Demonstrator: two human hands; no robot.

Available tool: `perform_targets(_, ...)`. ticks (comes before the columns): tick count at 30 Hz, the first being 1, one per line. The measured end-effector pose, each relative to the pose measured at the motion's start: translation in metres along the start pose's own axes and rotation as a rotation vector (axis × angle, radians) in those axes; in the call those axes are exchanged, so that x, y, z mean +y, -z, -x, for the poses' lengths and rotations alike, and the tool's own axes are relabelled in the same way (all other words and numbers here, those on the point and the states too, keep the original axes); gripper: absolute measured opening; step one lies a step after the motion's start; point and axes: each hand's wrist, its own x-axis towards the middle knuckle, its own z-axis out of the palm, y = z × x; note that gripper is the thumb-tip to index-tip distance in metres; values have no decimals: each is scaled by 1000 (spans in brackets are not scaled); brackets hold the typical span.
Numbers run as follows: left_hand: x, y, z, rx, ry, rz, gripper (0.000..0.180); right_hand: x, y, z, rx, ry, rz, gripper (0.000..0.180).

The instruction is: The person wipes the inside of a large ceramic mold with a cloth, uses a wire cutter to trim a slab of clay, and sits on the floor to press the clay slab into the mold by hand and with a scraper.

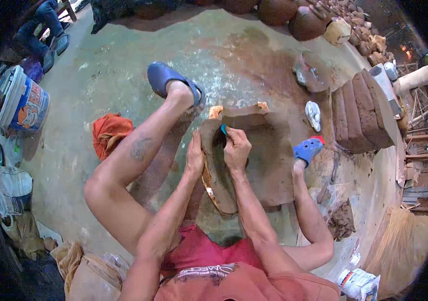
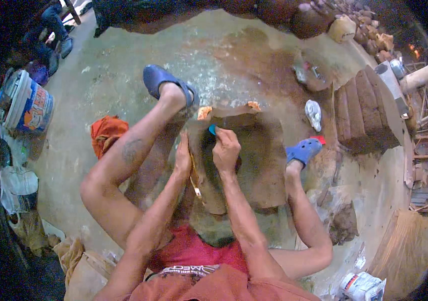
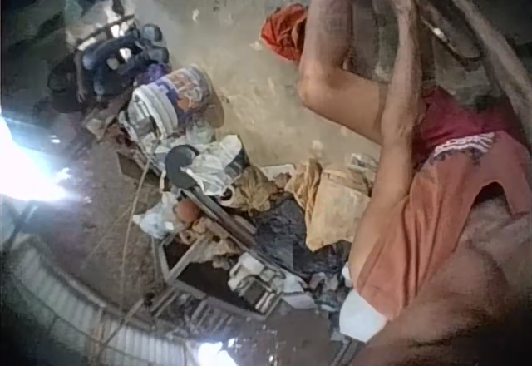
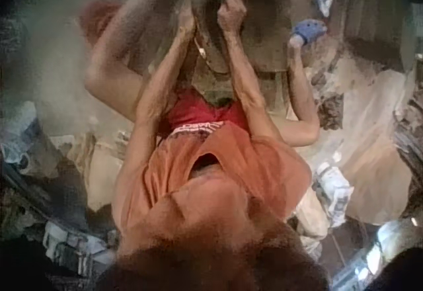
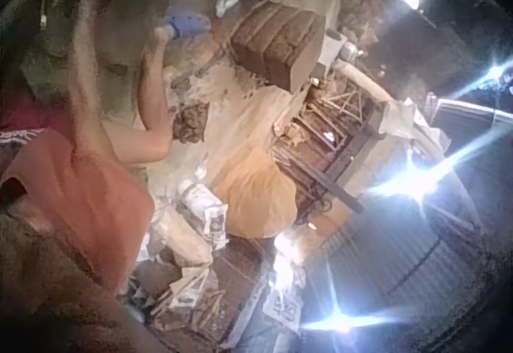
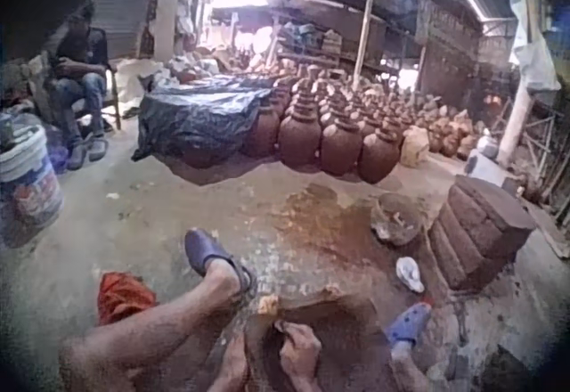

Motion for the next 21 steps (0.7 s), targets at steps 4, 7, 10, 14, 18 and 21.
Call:
perform_targets(4, 13, 11, -2, 27, -4, 9, 73, -10, 0, 23, -205, 50, -15, 28)
perform_targets(7, 6, 4, -12, -2, 25, 37, 70, -12, 23, 30, -357, 1, -43, 25)
perform_targets(10, 5, 2, -13, -58, -3, 96, 74, -9, 55, 52, -498, -7, -41, 24)
perform_targets(14, -3, 13, -21, -46, 21, 195, 77, -33, 126, 87, -782, 16, -99, 20)
perform_targets(18, -15, 8, -33, -29, -10, 207, 77, -44, 180, 73, -891, -28, 50, 31)
perform_targets(21, -27, 14, -31, -34, -20, 238, 74, -31, 126, 28, -383, 173, 179, 31)
